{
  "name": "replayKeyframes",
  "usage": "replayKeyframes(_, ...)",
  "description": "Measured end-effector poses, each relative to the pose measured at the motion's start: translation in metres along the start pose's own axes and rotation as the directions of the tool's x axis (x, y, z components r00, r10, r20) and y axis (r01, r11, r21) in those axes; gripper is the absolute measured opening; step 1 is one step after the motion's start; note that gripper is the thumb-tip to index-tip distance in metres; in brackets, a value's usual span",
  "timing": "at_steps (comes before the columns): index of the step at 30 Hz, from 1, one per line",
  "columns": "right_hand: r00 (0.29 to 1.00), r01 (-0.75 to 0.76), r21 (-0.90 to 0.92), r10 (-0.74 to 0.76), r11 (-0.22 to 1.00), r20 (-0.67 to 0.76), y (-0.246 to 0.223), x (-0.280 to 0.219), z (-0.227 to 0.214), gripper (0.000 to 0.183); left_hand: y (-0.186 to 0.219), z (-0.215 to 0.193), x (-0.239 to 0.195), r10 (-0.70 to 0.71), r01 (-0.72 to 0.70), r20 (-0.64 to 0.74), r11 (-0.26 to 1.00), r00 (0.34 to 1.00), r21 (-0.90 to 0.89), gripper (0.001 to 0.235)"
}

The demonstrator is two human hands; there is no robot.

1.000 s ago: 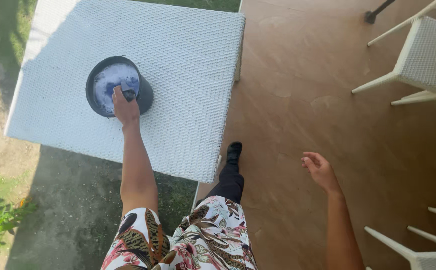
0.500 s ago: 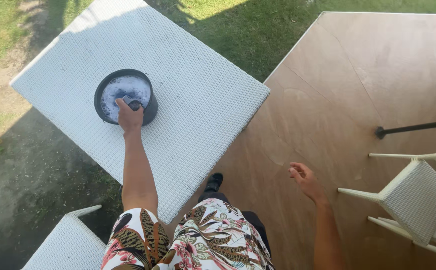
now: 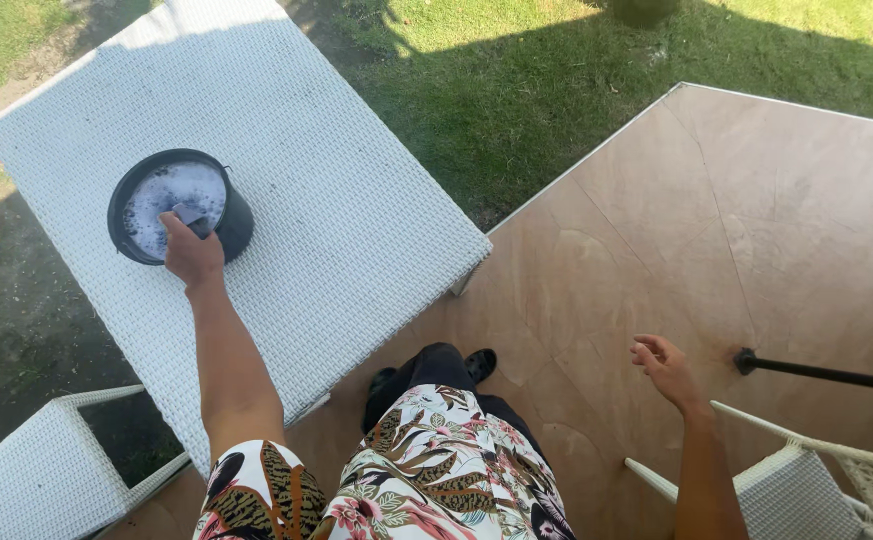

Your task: The person scrubs a white wicker table with a brush and soapy water, then moves a chair and the table to different positions on the patio. They continue scrubbing the table surface with the brush and bucket of soapy water.

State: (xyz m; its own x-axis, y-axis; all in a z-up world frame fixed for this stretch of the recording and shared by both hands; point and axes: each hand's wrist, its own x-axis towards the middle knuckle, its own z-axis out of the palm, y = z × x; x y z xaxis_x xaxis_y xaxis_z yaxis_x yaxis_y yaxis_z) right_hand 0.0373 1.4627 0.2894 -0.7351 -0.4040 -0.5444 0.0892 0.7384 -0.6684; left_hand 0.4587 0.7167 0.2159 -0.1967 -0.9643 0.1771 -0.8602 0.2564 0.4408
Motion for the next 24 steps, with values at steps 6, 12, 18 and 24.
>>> replayKeyframes(6, 0.991, 0.099, -0.114, -0.087, 0.989, 0.102, -0.077, 0.128, -0.085, 0.040, 0.015, 0.017, -0.010, -0.161, 0.169, -0.115, 0.984, 0.980, 0.060, 0.058)
replayKeyframes(12, 0.959, 0.174, -0.235, -0.111, 0.956, 0.259, -0.168, 0.272, -0.095, 0.041, 0.027, 0.054, -0.018, -0.312, 0.329, -0.287, 0.944, 0.906, 0.013, 0.072)
replayKeyframes(18, 0.895, 0.231, -0.391, -0.037, 0.891, 0.445, -0.223, 0.383, -0.106, 0.042, 0.071, 0.069, -0.029, -0.314, 0.367, -0.475, 0.930, 0.822, 0.020, 0.061)
replayKeyframes(24, 0.879, 0.143, -0.528, 0.137, 0.837, 0.456, -0.268, 0.450, -0.132, 0.043, 0.136, 0.065, -0.008, -0.289, 0.354, -0.503, 0.934, 0.815, 0.037, 0.048)
